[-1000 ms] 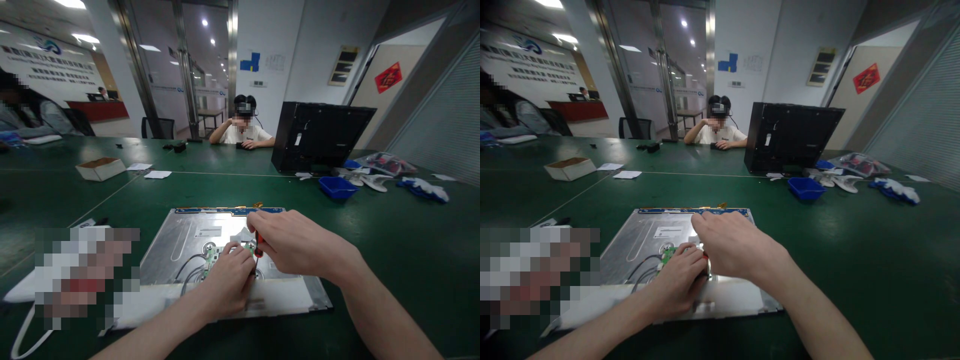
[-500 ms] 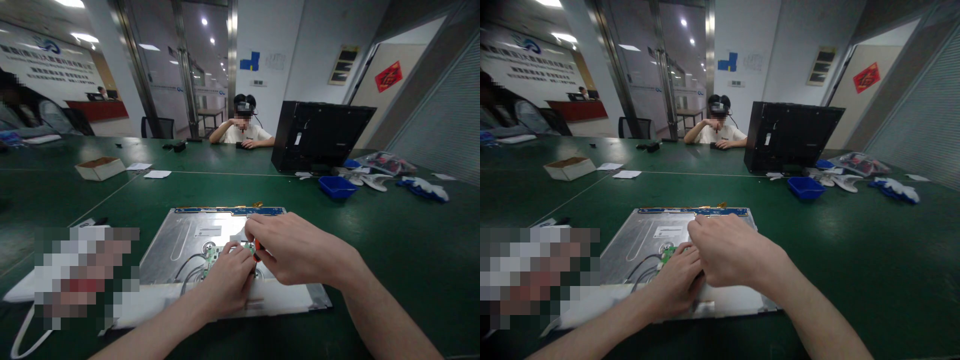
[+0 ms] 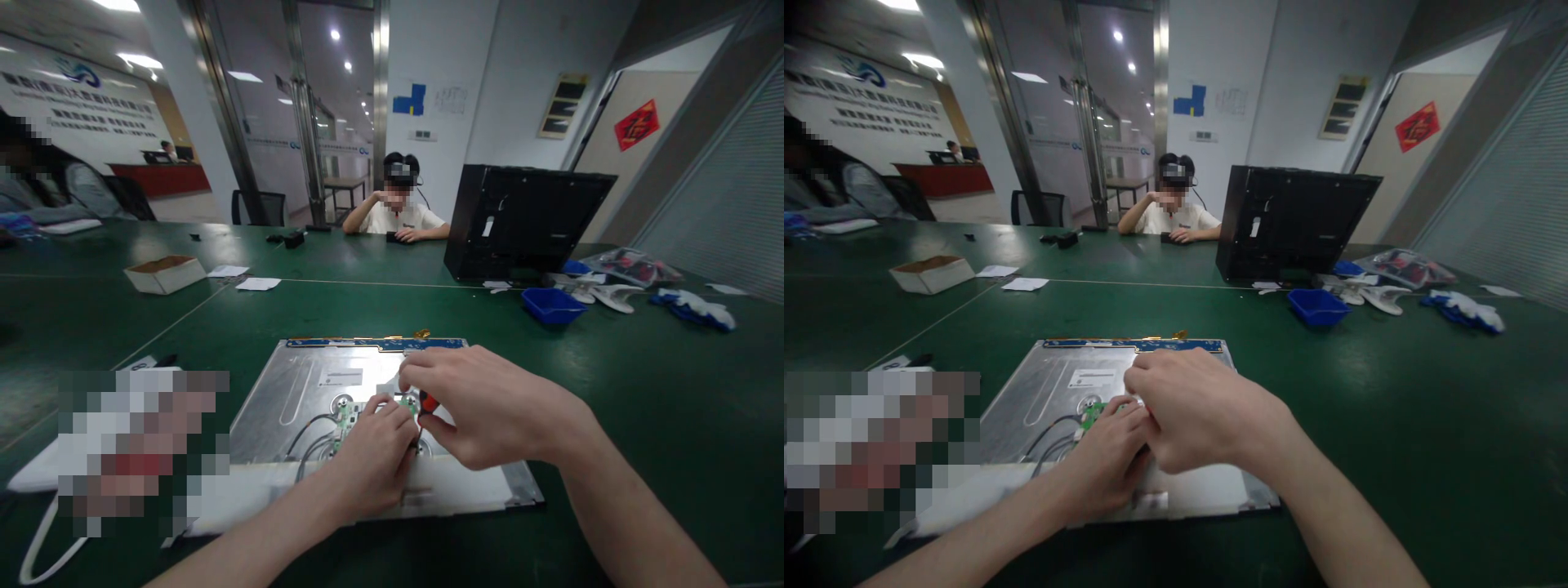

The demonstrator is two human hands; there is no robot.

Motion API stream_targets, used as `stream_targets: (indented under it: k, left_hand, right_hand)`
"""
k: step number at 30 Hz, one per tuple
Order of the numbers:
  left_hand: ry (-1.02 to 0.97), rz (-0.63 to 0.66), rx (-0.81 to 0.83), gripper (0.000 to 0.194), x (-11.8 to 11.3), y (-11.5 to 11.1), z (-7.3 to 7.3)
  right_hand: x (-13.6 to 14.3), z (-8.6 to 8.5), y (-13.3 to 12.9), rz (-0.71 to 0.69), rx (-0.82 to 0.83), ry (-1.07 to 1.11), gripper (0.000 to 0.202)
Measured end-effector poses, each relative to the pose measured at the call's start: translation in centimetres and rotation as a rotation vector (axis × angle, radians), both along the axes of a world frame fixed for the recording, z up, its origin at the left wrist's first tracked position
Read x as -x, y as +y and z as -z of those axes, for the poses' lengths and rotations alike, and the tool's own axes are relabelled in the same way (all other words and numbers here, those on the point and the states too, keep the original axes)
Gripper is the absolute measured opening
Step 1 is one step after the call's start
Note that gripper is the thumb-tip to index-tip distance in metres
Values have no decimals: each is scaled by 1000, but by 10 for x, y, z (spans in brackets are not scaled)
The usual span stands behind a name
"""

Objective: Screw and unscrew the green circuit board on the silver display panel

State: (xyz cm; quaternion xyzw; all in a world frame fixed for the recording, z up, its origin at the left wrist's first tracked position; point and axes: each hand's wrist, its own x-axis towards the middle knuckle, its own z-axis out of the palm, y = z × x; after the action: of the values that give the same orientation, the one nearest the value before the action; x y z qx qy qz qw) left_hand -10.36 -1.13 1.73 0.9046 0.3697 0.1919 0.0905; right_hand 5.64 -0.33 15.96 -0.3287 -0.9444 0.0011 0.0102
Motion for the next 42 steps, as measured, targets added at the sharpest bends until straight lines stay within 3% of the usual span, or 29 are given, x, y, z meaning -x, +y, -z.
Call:
stream_targets:
  k: [3,9,17,25,33,39,42]
  left_hand:
    - [24,13,8,16,0,0,-3]
    - [18,9,12,8,0,0,-1]
    - [3,13,-7,20,0,0,-2]
    - [33,6,17,12,0,-1,-4]
    - [17,9,-2,18,0,-1,-3]
    - [36,5,32,11,0,-1,-7]
    - [25,10,17,13,0,-1,-6]
  right_hand:
    - [-3,2,3,6,18,-7,9]
    - [6,0,4,178,-84,-71,23]
    - [-1,3,2,-41,9,4,12]
    - [8,1,3,134,-77,-67,18]
    - [-1,0,-1,-41,11,-13,13]
    - [6,0,1,149,-78,-58,12]
    - [6,0,1,120,-39,-63,16]
